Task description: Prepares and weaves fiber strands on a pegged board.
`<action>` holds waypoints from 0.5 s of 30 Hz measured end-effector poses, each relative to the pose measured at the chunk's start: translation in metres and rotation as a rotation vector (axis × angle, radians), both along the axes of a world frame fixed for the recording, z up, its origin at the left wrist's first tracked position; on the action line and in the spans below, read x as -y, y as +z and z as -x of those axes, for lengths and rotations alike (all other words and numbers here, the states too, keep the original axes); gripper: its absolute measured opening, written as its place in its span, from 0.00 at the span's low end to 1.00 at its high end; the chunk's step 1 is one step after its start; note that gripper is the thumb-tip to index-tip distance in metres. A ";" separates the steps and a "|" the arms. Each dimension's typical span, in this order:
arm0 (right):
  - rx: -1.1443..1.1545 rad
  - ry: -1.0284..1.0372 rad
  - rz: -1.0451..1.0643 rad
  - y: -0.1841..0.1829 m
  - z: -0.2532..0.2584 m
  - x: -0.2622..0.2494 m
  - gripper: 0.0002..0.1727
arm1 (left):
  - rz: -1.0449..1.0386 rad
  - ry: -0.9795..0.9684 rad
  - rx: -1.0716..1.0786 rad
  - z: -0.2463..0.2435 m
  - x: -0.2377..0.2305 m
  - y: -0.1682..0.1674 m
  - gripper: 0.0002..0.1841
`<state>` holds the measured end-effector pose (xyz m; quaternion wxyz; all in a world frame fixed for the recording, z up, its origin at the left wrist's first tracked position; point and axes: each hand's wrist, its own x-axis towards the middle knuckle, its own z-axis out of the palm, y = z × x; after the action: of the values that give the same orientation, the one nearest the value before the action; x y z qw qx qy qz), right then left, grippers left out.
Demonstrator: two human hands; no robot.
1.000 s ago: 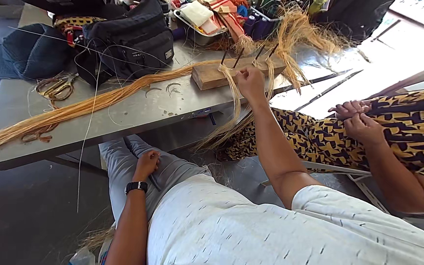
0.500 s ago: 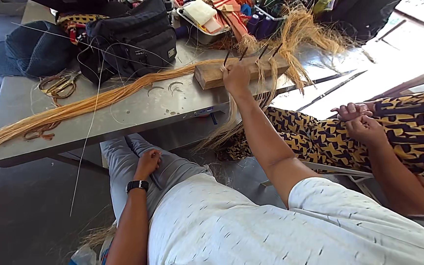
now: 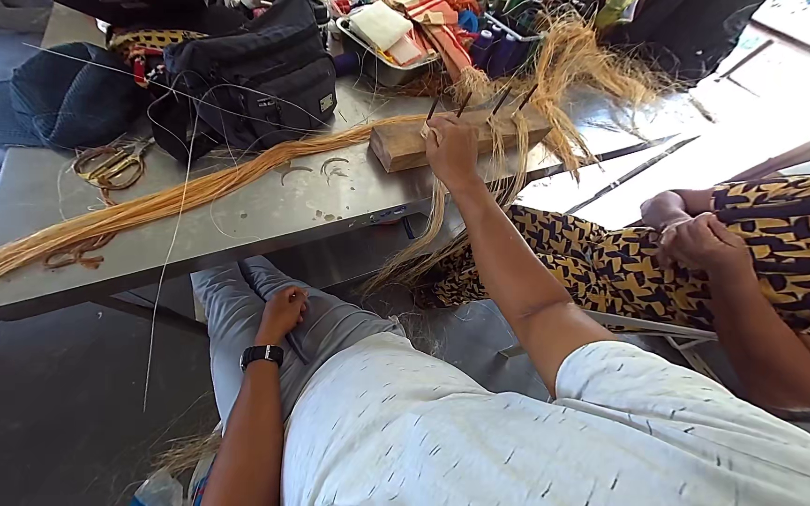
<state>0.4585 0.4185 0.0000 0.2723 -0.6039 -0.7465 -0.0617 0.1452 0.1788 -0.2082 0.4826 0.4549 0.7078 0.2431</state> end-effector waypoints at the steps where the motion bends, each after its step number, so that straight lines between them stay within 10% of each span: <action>1: 0.018 0.006 0.003 0.000 0.000 0.000 0.19 | -0.003 -0.002 -0.003 0.000 0.000 0.000 0.17; 15: 0.221 0.042 -0.023 -0.016 -0.003 0.001 0.20 | -0.004 0.000 -0.008 0.000 -0.001 0.001 0.17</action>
<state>0.4616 0.4176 -0.0161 0.1966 -0.5744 -0.7838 -0.1306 0.1456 0.1796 -0.2071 0.4788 0.4568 0.7094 0.2427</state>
